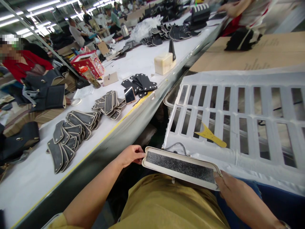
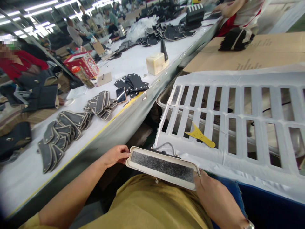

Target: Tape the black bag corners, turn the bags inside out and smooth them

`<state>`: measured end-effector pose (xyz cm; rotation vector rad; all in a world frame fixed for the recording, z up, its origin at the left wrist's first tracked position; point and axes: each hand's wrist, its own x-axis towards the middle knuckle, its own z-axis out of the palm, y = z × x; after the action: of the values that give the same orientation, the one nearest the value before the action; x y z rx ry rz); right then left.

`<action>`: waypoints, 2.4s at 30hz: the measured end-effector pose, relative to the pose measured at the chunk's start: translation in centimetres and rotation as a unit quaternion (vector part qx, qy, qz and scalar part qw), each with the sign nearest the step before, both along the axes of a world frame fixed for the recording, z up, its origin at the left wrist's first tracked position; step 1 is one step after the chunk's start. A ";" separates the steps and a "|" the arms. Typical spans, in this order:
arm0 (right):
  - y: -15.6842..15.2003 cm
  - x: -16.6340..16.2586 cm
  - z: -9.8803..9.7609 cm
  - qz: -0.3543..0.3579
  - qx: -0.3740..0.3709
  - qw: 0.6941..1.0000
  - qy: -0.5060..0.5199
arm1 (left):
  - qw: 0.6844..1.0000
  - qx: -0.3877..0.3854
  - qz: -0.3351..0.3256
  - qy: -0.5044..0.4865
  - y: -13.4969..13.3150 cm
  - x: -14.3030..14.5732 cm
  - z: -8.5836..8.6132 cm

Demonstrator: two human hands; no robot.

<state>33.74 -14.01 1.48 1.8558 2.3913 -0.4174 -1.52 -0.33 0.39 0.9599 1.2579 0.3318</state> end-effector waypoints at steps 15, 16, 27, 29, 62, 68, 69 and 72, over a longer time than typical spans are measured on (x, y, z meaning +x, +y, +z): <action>0.6 -1.6 2.3 -0.105 -0.078 0.991 0.004 | 0.938 0.250 -0.102 0.219 -1.3 1.4 1.4; 0.6 -1.7 2.5 -0.143 -0.091 0.985 0.017 | 0.906 0.329 -0.102 0.246 -1.6 1.9 1.5; 0.5 -1.8 2.4 -0.315 -0.177 0.903 0.232 | 0.631 0.611 -0.461 0.128 -7.1 15.5 2.2; 0.3 -1.2 2.2 -0.342 -0.238 0.862 0.289 | 0.617 0.616 -0.465 0.151 -7.1 15.8 1.6; 0.8 -1.6 2.5 -0.295 -0.279 0.895 0.186 | 0.627 0.600 -0.475 0.149 -6.5 15.0 1.8; 1.1 -1.7 2.9 -0.339 -0.293 0.856 0.260 | 0.612 0.619 -0.463 0.168 -6.7 15.2 1.3; 1.1 -1.6 3.1 -0.362 -0.296 0.839 0.278 | 0.612 0.619 -0.463 0.168 -6.7 15.2 1.4; 0.9 -0.8 3.5 -0.395 -0.331 0.779 0.358 | 0.615 0.612 -0.466 0.172 -6.7 15.1 1.6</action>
<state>32.94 -13.06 4.99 2.4126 1.1402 -2.0104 13.63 -7.07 2.03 2.8256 0.5033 0.1151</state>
